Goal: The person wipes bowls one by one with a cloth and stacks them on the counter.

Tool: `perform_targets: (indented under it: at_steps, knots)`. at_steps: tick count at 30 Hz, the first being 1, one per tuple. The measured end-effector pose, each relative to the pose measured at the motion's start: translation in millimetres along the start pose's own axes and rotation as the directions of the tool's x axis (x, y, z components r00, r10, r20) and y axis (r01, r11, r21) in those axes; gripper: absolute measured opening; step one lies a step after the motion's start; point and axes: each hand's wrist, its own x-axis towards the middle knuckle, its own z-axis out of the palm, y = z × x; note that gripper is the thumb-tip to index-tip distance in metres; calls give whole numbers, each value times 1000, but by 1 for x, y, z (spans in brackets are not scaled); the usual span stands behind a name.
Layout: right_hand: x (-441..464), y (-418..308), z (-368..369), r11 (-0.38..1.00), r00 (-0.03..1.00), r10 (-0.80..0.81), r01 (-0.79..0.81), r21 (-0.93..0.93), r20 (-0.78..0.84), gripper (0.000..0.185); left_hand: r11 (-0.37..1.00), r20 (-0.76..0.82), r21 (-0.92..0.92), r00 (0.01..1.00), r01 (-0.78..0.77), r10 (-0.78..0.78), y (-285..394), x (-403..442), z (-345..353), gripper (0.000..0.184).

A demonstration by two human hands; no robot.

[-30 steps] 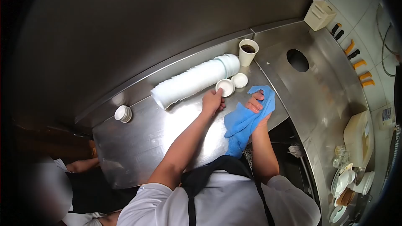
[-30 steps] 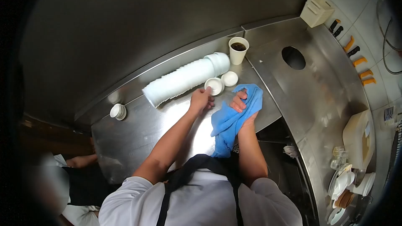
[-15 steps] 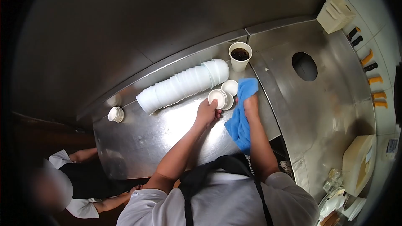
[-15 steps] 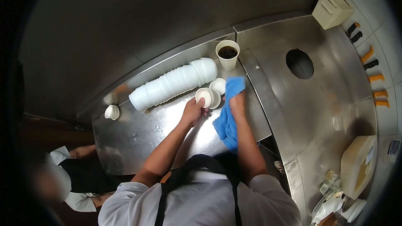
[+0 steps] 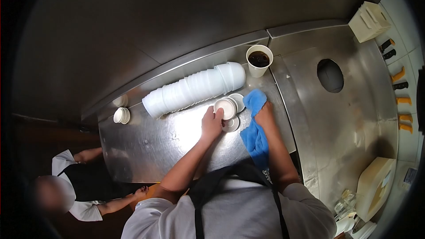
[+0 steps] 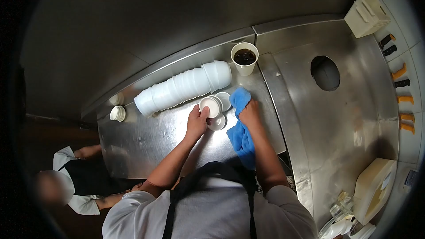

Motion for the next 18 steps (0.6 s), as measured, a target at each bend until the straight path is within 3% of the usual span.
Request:
perform_targets:
  at_steps: [2, 6, 9, 10, 13, 14, 17, 18]
  knots:
    - [-1, -3, 1, 998, 999, -55, 55, -8, -3, 23, 982, -18, 186, 1000, 28, -25, 23, -5, -3, 33]
    - [6, -28, -12, 1000, 993, 18, -20, 15, 121, 24, 978, -12, 195, 998, 70, -69, 41, -3, 5, 34]
    - [9, -46, -18, 922, 960, 252, -277, 270, 122, 25, 950, 40, 291, 994, -109, 102, 37, -1, 5, 33]
    - [8, -45, -17, 951, 972, 200, -223, 213, 123, 26, 919, 42, 377, 994, -114, 105, 45, -5, 1, 32]
    - [4, -33, -20, 991, 990, 91, -100, 89, 104, 27, 709, -75, 661, 919, -244, 386, 33, -16, -10, 34]
    - [3, -29, -17, 992, 994, 78, -86, 88, 81, 27, 716, -93, 683, 956, -143, 279, 31, -20, -15, 32]
    - [0, -27, -12, 983, 994, 103, -108, 150, 39, 28, 842, 53, 524, 992, -126, 115, -11, -14, -29, 25]
    - [2, -27, -10, 976, 992, 120, -123, 180, 30, 29, 862, 28, 499, 996, -86, 83, -3, -20, -33, 20]
